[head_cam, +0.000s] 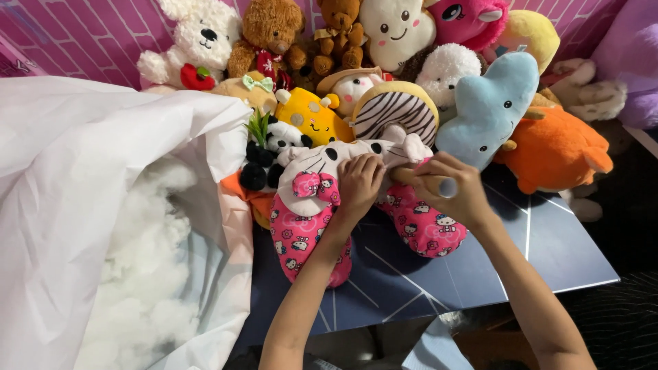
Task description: Stuffing a Hello Kitty neck pillow with white fiberfill and using a wooden stick to pack it tightly.
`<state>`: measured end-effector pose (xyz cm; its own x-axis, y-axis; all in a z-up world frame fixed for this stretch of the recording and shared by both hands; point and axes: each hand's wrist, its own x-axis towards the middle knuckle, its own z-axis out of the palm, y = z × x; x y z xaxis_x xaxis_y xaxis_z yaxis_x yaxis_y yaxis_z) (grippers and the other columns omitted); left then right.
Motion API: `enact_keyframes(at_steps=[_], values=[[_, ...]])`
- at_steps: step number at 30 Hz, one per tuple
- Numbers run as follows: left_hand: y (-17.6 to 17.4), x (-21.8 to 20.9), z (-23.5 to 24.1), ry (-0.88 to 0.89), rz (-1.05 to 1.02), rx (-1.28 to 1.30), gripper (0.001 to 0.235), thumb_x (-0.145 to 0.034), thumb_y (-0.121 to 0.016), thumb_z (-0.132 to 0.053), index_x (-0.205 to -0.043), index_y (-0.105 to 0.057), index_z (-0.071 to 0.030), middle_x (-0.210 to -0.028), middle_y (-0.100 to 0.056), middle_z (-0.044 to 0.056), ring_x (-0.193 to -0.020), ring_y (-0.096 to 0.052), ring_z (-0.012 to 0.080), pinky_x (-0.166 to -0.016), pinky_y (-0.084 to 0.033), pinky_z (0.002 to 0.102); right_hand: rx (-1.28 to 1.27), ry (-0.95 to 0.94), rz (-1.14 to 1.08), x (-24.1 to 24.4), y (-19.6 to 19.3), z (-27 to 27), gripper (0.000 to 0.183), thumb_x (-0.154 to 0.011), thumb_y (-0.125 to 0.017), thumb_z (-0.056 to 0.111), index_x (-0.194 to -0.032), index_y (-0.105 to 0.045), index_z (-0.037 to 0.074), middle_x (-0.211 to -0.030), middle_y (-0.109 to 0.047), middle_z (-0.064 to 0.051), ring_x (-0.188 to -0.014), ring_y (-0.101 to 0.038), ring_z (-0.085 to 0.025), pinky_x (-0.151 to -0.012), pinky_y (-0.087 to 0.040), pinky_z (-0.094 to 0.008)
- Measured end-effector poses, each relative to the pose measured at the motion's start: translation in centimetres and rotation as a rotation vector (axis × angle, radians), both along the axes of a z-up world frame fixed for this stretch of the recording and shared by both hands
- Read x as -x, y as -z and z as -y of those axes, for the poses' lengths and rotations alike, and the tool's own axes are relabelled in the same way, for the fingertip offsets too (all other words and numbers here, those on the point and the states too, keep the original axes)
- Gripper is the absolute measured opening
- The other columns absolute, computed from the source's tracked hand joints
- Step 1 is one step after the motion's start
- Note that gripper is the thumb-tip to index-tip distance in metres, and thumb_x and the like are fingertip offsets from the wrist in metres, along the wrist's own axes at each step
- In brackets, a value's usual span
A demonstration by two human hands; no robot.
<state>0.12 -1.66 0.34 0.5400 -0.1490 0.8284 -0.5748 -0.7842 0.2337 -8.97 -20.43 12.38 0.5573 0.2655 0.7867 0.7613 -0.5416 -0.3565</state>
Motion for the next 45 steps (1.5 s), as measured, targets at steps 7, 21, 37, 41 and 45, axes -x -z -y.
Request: enact_keyframes(at_steps=[7, 21, 37, 41, 45], values=[[0.0, 0.5, 0.0, 0.019, -0.012, 0.033, 0.013, -0.092, -0.069, -0.032, -0.097, -0.060, -0.024, -0.097, -0.063, -0.007, -0.101, -0.063, 0.0118, -0.096, -0.040, 0.035, 0.015, 0.022, 0.004, -1.0, 0.7, -0.5, 0.003, -0.086, -0.077, 0.013, -0.087, -0.073, 0.012, -0.084, -0.068, -0.008, -0.065, -0.067, -0.032, -0.062, -0.055, -0.040], [1.5, -0.6, 0.5, 0.028, -0.052, 0.101, 0.014, -0.089, -0.069, -0.030, -0.097, -0.059, -0.024, -0.100, -0.063, -0.005, -0.105, -0.062, 0.0139, -0.098, -0.041, 0.038, -0.013, -0.069, -0.061, -1.7, 1.1, -1.1, 0.003, -0.089, -0.077, 0.016, -0.087, -0.077, 0.013, -0.082, -0.069, -0.007, -0.066, -0.068, -0.027, -0.060, -0.052, -0.036], [-0.6, 1.6, -0.5, 0.112, -0.202, 0.111, 0.039, -0.065, -0.061, -0.016, -0.103, -0.054, -0.021, -0.107, -0.058, -0.002, -0.111, -0.059, 0.0198, -0.101, -0.042, 0.041, -0.032, -0.131, 0.072, -0.9, 2.3, 2.7, 0.022, -0.096, -0.072, 0.017, -0.078, -0.079, 0.006, -0.088, -0.076, -0.009, -0.080, -0.072, -0.027, -0.070, -0.056, -0.033], [-1.9, 2.1, -0.7, 0.072, -0.064, 0.093, 0.034, -0.068, -0.066, -0.013, -0.099, -0.055, -0.020, -0.106, -0.059, 0.000, -0.110, -0.062, 0.0211, -0.096, -0.046, 0.040, -0.149, -0.065, -0.022, -0.2, 1.4, 3.8, 0.024, -0.097, -0.071, 0.028, -0.086, -0.079, 0.008, -0.086, -0.073, -0.007, -0.079, -0.071, -0.023, -0.072, -0.055, -0.032], [-0.4, 0.2, -0.7, -0.029, 0.139, 0.007, 0.017, -0.076, -0.069, -0.006, -0.092, -0.065, -0.012, -0.106, -0.063, 0.004, -0.113, -0.064, 0.0218, -0.094, -0.050, 0.035, -0.160, -0.115, 0.004, -2.0, 2.2, 0.7, 0.015, -0.093, -0.075, 0.021, -0.087, -0.080, 0.009, -0.084, -0.072, -0.007, -0.074, -0.071, -0.024, -0.069, -0.056, -0.032]])
